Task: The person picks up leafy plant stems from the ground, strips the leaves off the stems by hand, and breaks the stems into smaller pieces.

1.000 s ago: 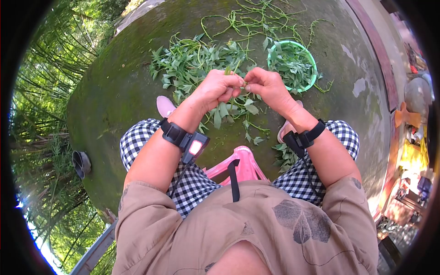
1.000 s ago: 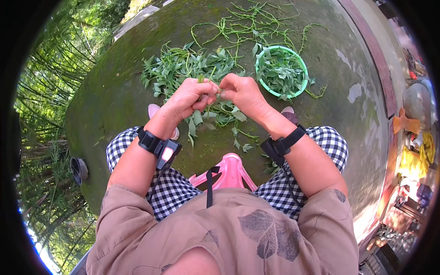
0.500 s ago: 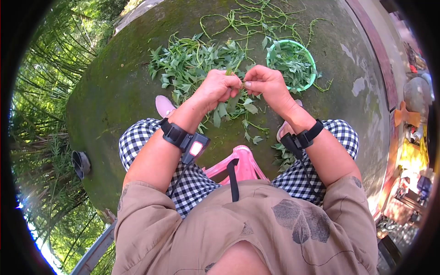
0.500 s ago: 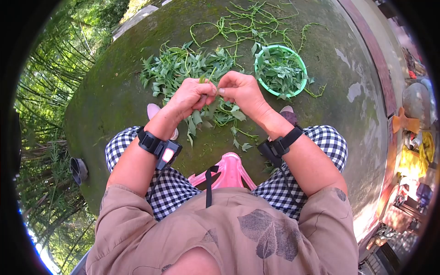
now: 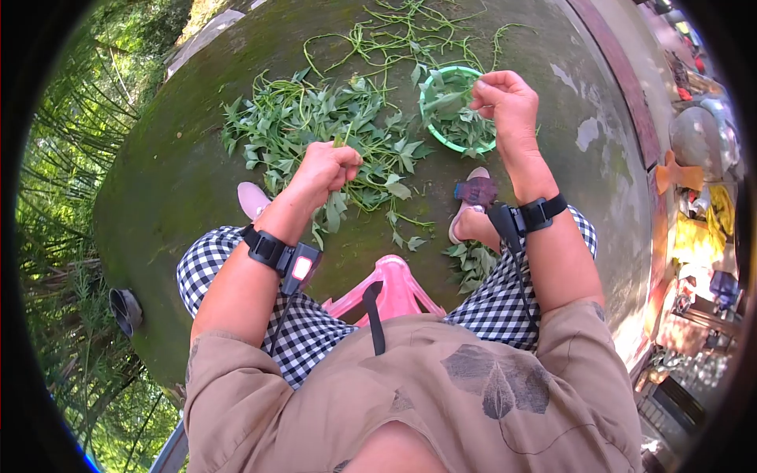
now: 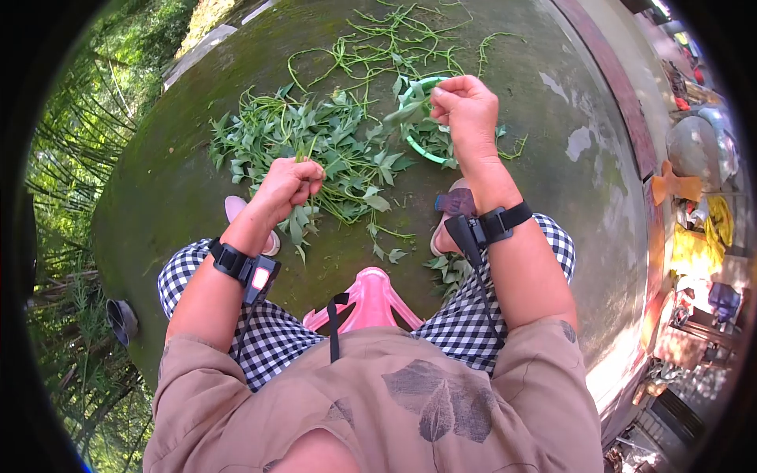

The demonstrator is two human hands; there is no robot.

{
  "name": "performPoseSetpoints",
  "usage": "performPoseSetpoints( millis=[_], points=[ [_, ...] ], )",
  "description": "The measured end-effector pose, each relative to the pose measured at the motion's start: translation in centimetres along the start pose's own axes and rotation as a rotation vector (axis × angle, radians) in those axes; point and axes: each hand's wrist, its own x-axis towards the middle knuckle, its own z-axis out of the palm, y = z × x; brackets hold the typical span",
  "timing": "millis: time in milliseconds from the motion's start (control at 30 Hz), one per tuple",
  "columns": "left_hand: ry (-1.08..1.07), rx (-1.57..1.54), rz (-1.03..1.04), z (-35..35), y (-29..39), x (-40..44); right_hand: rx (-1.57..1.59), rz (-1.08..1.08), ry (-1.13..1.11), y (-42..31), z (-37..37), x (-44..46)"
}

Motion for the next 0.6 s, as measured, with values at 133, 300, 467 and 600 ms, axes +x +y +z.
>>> performPoseSetpoints(
  millis=[133,300,467,600],
  points=[
    [-0.132,-0.065,-0.039,0.5,0.3,-0.3,-0.124,-0.013,0.215,0.7,-1.9,1.6],
    [-0.247,-0.117,-0.08,0.8,0.1,0.0,-0.22,0.107,-0.109,1.8,-0.2,-0.8],
    [-0.276,-0.134,-0.112,1.3,-0.2,0.0,-0.219,0.162,-0.727,3.6,5.3,-6.2],
    [-0.318,-0.126,-0.12,1.2,-0.5,0.1,-0.489,-0.037,-0.663,4.1,6.5,-7.3]
  ],
)
